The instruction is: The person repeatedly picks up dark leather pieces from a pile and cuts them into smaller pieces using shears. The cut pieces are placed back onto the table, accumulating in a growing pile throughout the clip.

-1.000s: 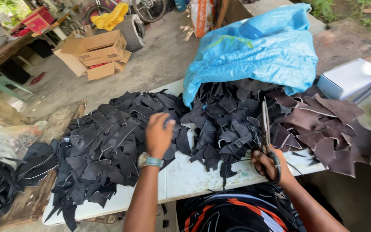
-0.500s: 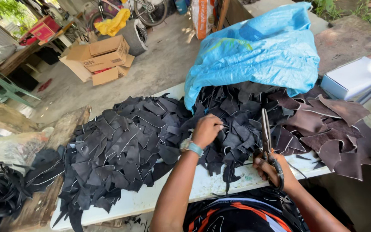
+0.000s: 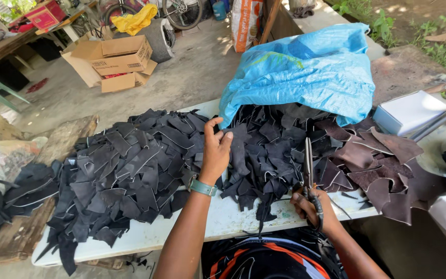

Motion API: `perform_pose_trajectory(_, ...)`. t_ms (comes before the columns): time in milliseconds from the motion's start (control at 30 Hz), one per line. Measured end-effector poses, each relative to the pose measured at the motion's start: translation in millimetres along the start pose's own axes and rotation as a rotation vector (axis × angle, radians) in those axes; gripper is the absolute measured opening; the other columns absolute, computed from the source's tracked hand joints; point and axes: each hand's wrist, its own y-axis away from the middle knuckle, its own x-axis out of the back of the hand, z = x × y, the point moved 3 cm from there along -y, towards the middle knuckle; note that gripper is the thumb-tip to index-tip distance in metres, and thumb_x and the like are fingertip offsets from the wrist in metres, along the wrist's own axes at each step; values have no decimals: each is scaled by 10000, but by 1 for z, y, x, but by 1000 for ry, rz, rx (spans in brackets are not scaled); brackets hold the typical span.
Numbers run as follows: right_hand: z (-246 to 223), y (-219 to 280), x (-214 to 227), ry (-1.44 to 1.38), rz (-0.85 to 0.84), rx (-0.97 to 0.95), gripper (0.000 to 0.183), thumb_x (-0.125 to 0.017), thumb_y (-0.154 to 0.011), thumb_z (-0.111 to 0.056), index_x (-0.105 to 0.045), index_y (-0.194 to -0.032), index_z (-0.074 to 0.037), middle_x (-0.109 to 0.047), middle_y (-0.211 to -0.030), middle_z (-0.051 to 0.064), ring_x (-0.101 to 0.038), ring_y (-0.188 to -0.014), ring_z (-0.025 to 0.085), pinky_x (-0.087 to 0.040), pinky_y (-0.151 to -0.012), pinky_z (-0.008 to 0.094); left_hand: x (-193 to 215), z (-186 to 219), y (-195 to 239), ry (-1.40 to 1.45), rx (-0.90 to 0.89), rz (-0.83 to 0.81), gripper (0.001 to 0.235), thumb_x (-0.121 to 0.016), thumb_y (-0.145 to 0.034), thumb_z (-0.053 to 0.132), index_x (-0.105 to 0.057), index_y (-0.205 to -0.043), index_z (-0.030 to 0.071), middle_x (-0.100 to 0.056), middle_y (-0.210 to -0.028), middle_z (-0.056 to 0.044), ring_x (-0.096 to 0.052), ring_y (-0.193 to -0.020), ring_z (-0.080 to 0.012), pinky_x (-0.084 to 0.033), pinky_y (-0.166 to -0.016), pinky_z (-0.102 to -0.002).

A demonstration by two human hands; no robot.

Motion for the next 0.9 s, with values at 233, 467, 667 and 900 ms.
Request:
perform_pose_trajectory(233,-55,-9,-44,-495,-126,8,290,-635,-910,-316,-694,-942,-34,-688,-701,59,-634,-567,156,-485,-502,274,-33,54,67,-383,-514,6,126,-636,-1032,23,-682,-1139,73,-735,-1209,-72,-737,-1138,-256,-470,-1224,-481)
perform_pose_trajectory(467,-83,-23,-65,-581,-67,194,187,-778,-883,-72,-610,-955,-34,-704,-771,94,-661,-660,177,-500,-566,303,-35,74,109,-449,-592,-87,351,-739,-843,7,-704,-1177,106,-610,-1361,-162,-637,-1258,-363,-486,-1123,-446)
perform_pose_trajectory(667,-75,-19,-65,-365,-14,230,170,-771,-865,-70,-618,-929,-33,-693,-726,85,-660,-622,160,-510,-534,299,-23,54,75,122,-45,11,660,-748,-877,136,-416,-1440,44,-589,-1290,-142,-632,-1170,-250,-544,-977,-389)
perform_pose_trajectory(900,-60,-23,-71,-465,-57,158,212,-801,-829,-83,-623,-938,-42,-698,-748,93,-643,-605,163,-510,-544,303,-40,41,77,-28,-169,-13,177,-730,-1019,2,-744,-1193,-26,-691,-1086,-89,-665,-900,-145,-551,-761,-285)
